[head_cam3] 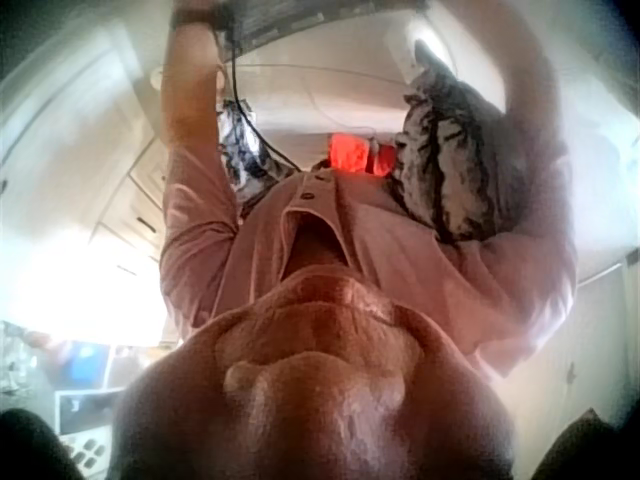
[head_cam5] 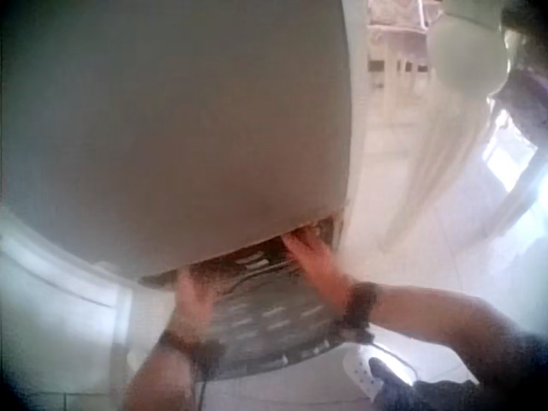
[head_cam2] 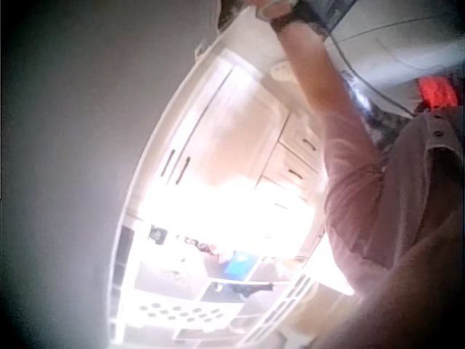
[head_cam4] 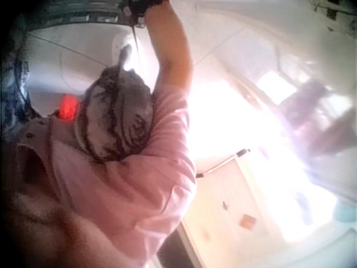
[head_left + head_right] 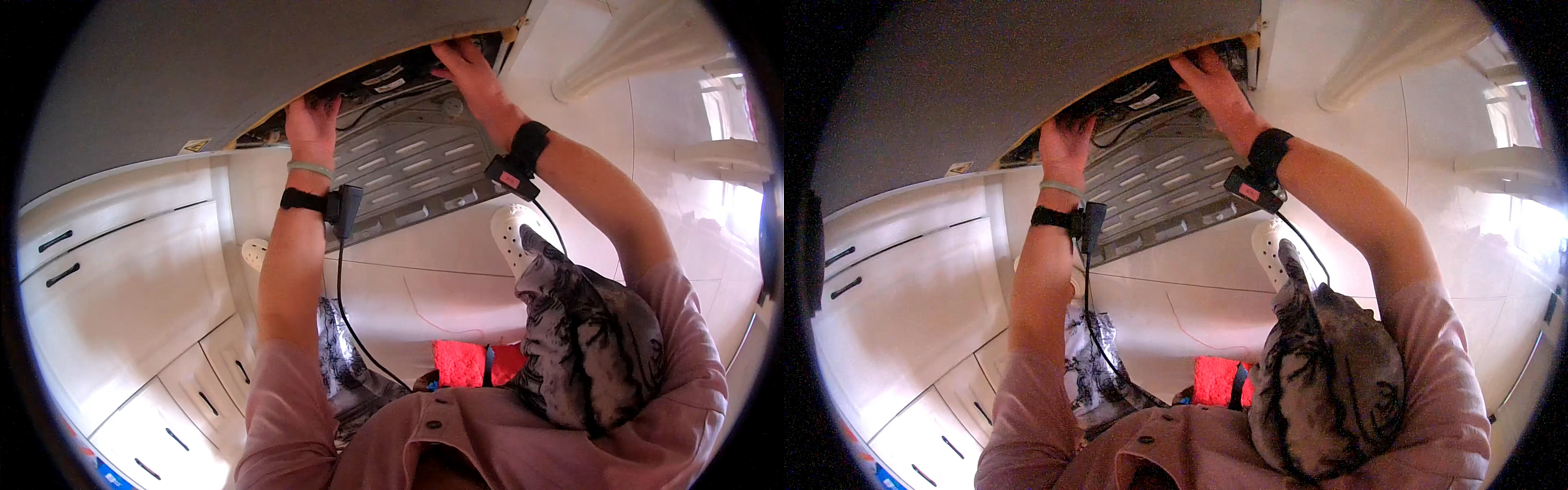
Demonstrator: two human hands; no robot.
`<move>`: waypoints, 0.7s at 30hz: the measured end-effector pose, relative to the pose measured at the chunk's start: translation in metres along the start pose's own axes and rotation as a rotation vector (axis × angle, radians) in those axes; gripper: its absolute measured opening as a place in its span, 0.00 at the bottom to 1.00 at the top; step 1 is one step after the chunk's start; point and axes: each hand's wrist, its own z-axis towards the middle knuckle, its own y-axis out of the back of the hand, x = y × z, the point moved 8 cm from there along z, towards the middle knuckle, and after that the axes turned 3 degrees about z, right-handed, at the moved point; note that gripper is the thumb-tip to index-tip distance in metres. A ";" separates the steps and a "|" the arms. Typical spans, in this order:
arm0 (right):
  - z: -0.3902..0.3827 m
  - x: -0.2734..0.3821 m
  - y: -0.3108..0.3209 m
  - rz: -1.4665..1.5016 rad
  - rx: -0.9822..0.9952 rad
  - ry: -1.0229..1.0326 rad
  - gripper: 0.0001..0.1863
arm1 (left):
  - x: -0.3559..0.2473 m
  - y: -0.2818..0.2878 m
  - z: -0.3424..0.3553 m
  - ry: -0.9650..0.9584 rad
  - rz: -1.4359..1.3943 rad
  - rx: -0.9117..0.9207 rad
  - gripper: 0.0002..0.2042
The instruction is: The person removes a black plastic drip tray from the base of a refrigerator, cleans a small area inside the compartment, and then reinstalls the tray and the metal cover panel.
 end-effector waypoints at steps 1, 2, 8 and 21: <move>0.005 -0.003 -0.002 -0.004 0.012 -0.016 0.27 | 0.001 0.000 0.003 0.023 0.000 0.015 0.21; 0.010 -0.005 -0.001 -0.011 0.021 -0.030 0.27 | 0.000 0.000 0.003 0.001 0.023 -0.021 0.20; 0.013 -0.009 0.008 0.029 0.019 -0.015 0.26 | 0.001 -0.013 -0.023 -0.153 0.146 -0.089 0.20; -0.002 0.000 0.007 0.068 0.002 -0.050 0.24 | 0.000 -0.004 -0.023 -0.184 0.245 -0.093 0.18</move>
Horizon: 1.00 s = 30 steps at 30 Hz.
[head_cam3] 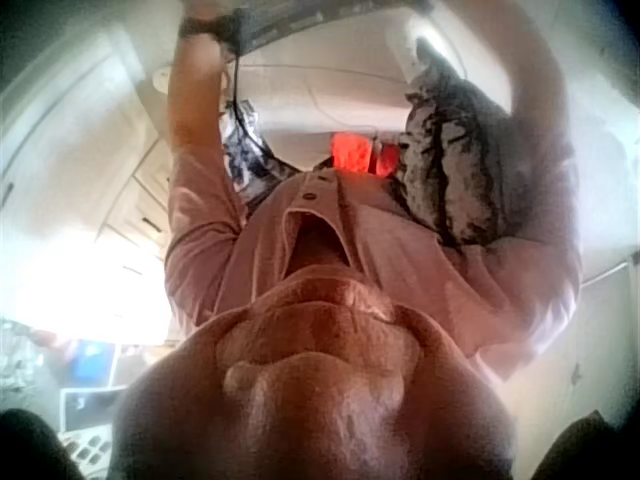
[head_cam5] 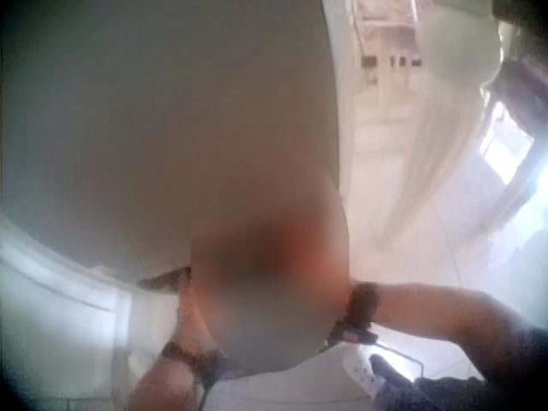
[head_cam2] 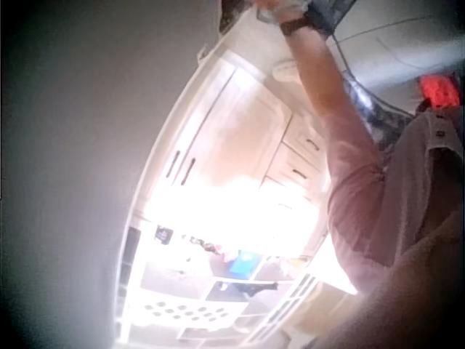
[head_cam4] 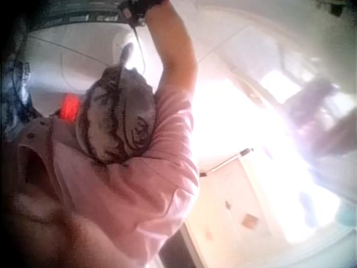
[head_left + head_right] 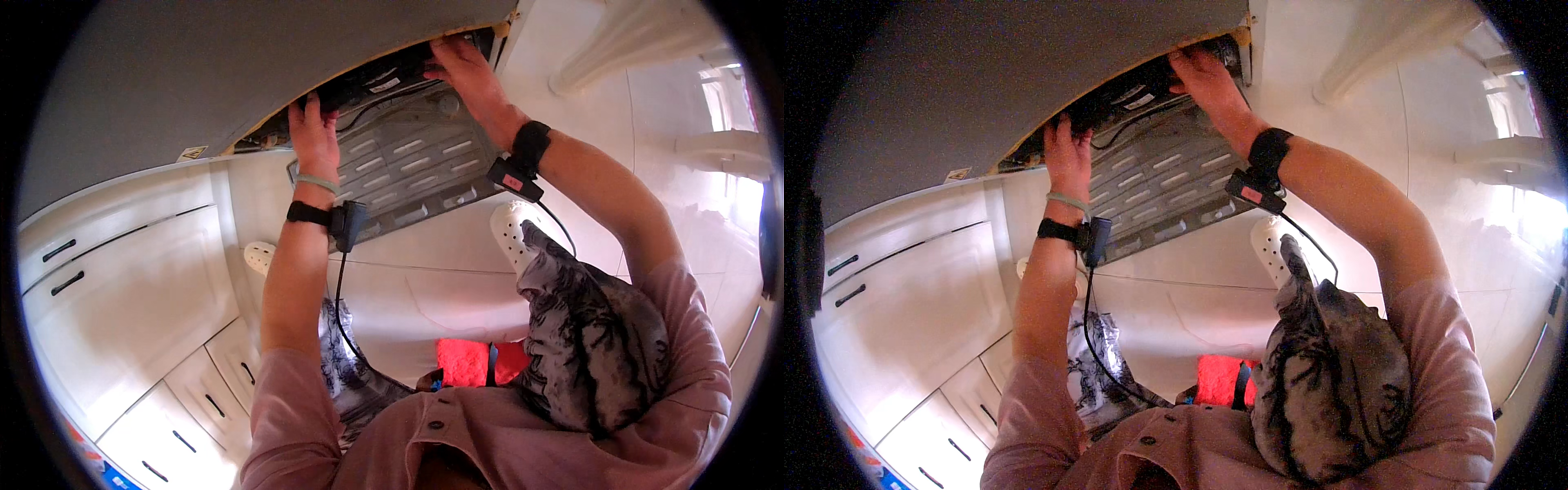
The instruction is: The person removes a black plastic drip tray from the base of a refrigerator, cleans a small area inside the compartment, and then reinstalls the tray and the metal cover panel.
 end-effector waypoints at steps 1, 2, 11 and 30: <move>0.002 0.003 -0.003 -0.047 0.023 0.003 0.24 | -0.001 0.000 0.003 -0.004 0.025 0.005 0.18; 0.004 0.004 -0.006 -0.095 0.048 0.008 0.24 | -0.002 -0.002 0.006 -0.004 0.035 0.006 0.17; 0.017 0.011 -0.006 0.014 -0.051 0.076 0.23 | -0.017 -0.020 0.007 -0.063 -0.015 -0.056 0.12; 0.018 0.007 0.001 0.080 -0.171 0.238 0.21 | 0.004 -0.134 -0.047 -0.867 1.656 0.145 0.18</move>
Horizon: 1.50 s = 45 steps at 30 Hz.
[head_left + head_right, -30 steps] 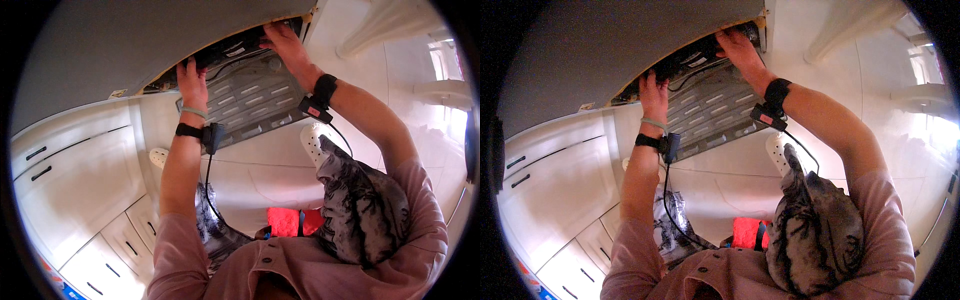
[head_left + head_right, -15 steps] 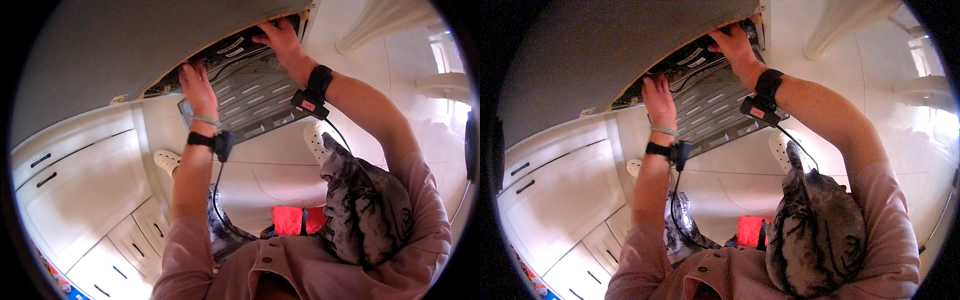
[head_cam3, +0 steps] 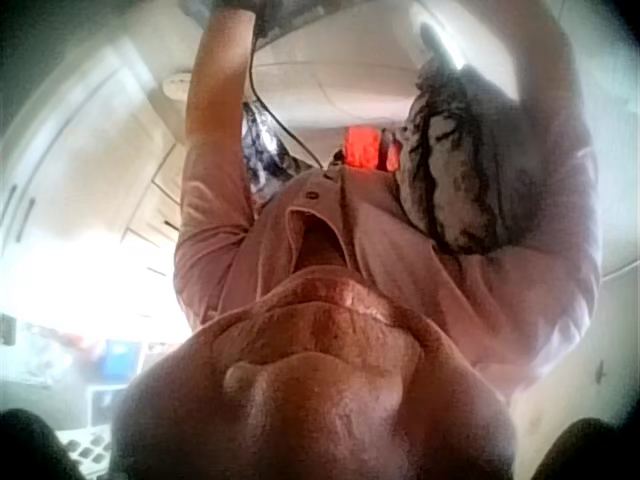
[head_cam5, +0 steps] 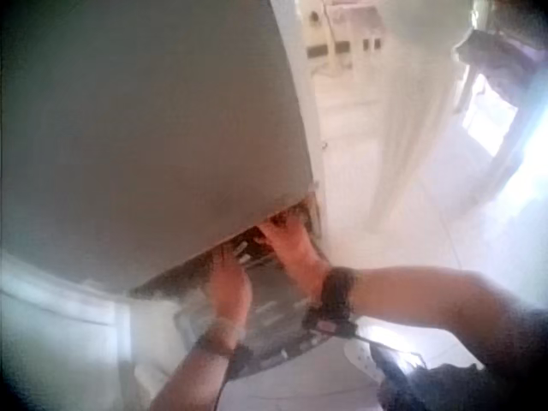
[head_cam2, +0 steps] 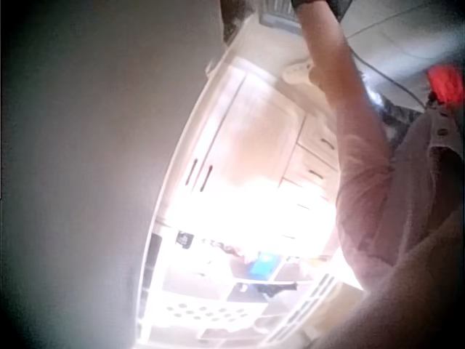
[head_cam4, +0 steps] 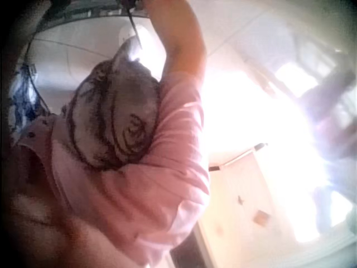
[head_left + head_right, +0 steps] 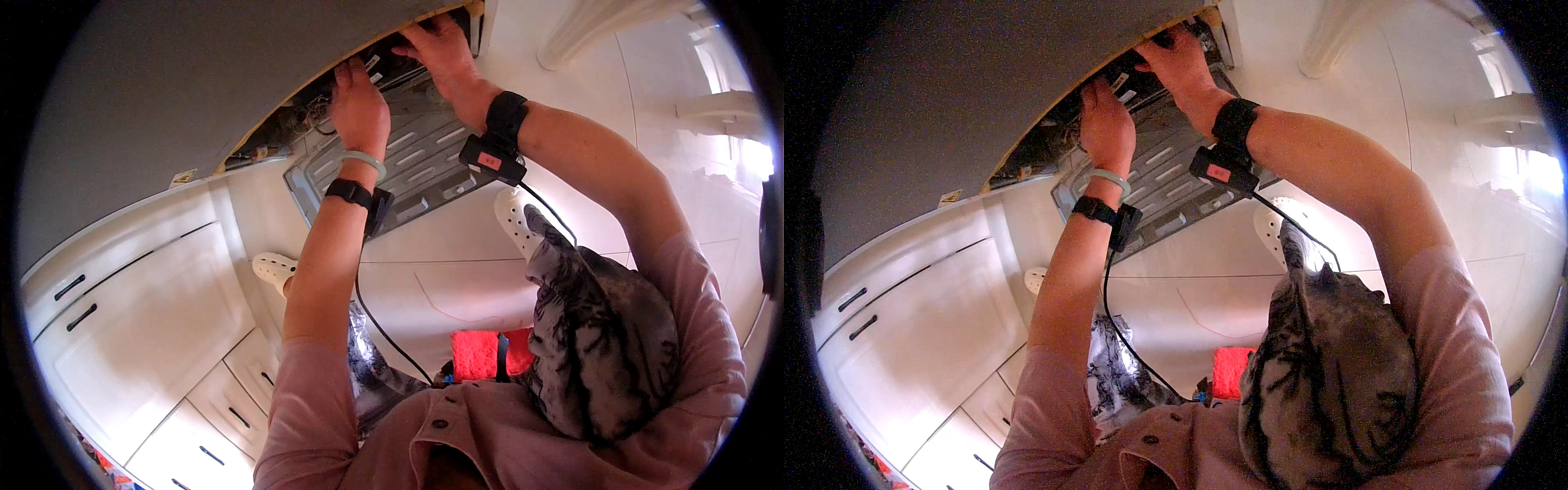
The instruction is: The person removes a black plastic drip tray from the base of a refrigerator, cleans a small area inside the compartment, and then reinstalls the tray and the metal cover panel.
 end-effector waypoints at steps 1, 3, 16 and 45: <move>0.000 -0.002 0.001 0.017 -0.011 -0.009 0.22 | -0.002 -0.002 0.001 0.021 -0.011 0.003 0.18; -0.001 -0.003 0.001 0.029 -0.015 0.001 0.22 | -0.005 -0.003 0.002 0.045 -0.035 -0.018 0.17; 0.001 -0.010 -0.002 -0.076 0.054 0.036 0.21 | 0.000 0.012 -0.017 0.207 -0.202 -0.258 0.13; 0.002 -0.015 -0.007 -0.125 0.066 0.051 0.22 | 0.119 -0.015 -0.031 0.647 -1.553 -0.161 0.22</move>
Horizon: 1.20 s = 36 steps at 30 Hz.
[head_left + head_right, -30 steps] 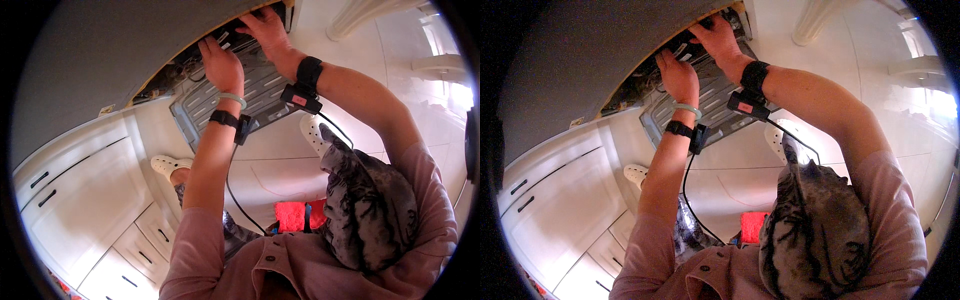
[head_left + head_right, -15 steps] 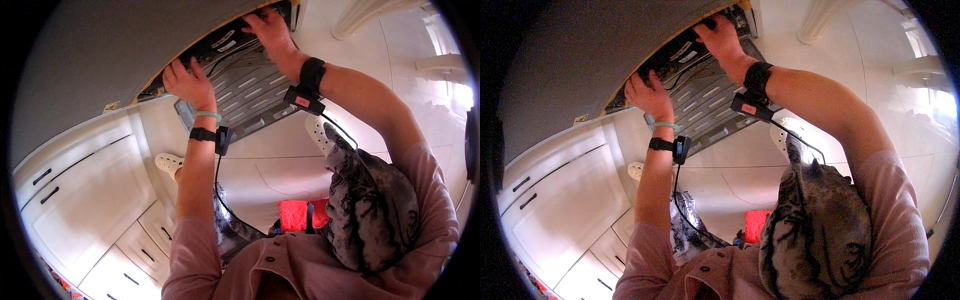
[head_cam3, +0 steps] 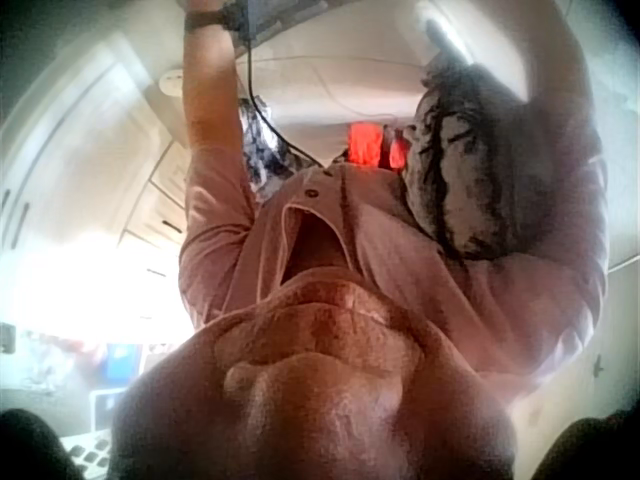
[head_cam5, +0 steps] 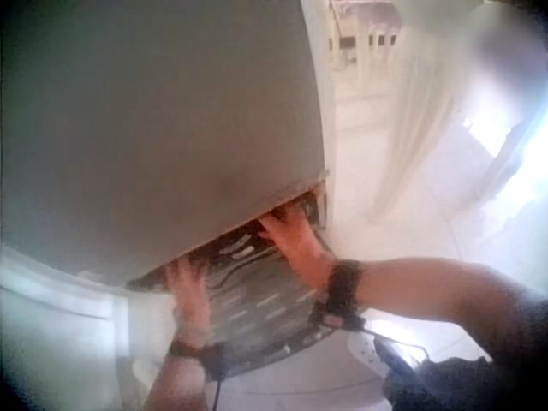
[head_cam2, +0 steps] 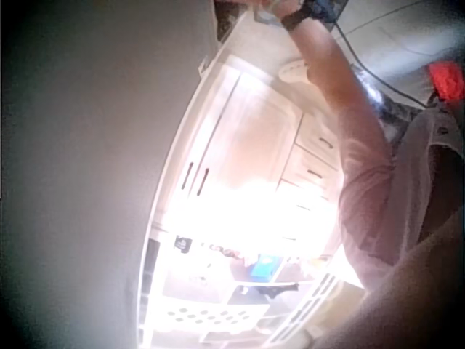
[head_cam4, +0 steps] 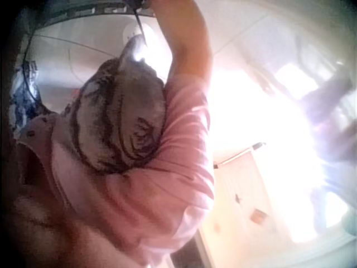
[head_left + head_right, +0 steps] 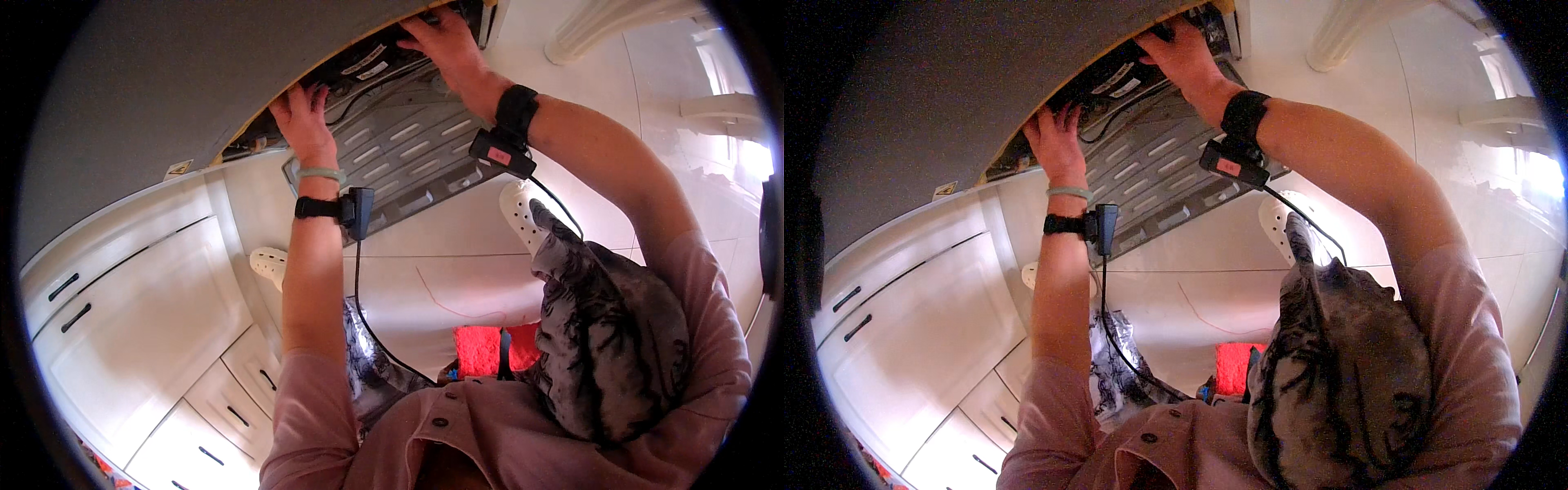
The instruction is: The person removes a black plastic drip tray from the base of a refrigerator, cleans a small area inside the compartment, and then reinstalls the tray and the metal cover panel.
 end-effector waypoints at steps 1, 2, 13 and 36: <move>-0.001 0.002 -0.001 -0.002 0.000 0.021 0.22 | 0.000 0.003 0.000 0.011 -0.006 -0.008 0.22; -0.002 0.004 0.002 -0.006 -0.005 0.046 0.22 | -0.001 0.004 0.000 0.023 -0.015 -0.009 0.22; -0.010 0.017 0.002 -0.333 0.042 0.134 0.25 | 0.014 0.016 -0.010 0.082 -0.142 -0.111 0.22; -0.094 0.005 0.044 -0.007 0.053 -0.323 0.35 | 0.020 0.021 -0.087 0.296 -0.061 -0.116 0.17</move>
